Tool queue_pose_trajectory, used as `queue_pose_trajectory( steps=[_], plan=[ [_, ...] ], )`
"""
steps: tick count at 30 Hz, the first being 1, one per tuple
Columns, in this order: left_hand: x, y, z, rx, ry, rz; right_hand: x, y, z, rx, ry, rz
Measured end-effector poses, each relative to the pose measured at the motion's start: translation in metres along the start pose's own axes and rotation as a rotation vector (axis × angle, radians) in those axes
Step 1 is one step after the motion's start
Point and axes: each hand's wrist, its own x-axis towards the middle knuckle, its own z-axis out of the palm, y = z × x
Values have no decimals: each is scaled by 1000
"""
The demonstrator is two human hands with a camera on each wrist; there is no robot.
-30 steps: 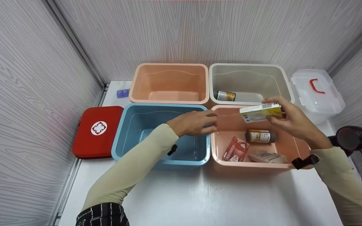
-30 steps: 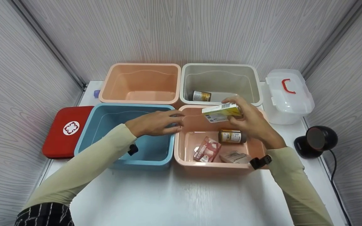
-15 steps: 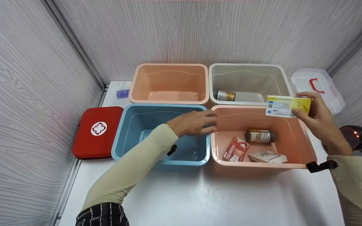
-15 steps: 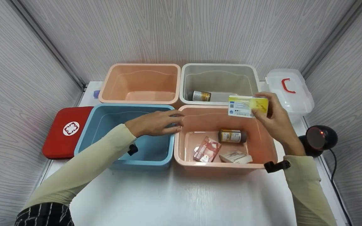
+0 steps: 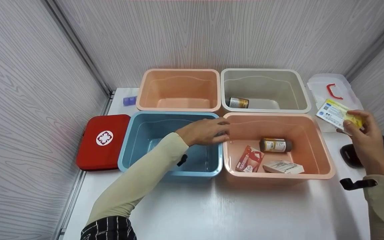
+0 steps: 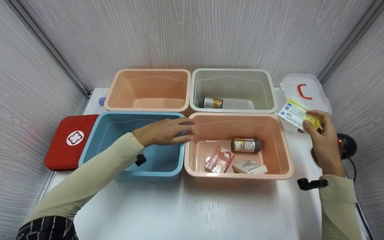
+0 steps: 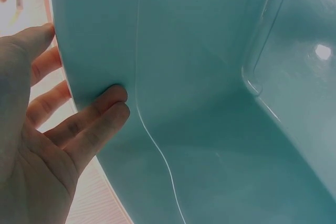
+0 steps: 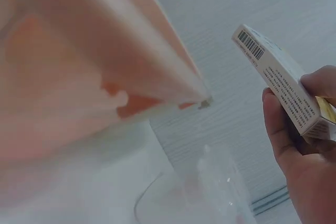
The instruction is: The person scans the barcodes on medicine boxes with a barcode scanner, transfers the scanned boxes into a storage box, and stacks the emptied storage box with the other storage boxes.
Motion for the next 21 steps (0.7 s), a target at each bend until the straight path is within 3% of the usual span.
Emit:
queue_pose_trajectory(
  steps=[5, 10, 16, 21],
  plan=[
    [0, 1, -1, -1, -11, -8, -3, 20, -16, 102, 80, 158],
    [0, 1, -1, 2, -19, -7, -7, 41, -27, 316, 179, 283],
    [0, 1, -1, 4, -18, -9, -10, 62, -32, 570, 346, 339],
    [0, 2, -2, 2, -20, -5, -16, 74, -32, 657, 425, 365]
  ],
)
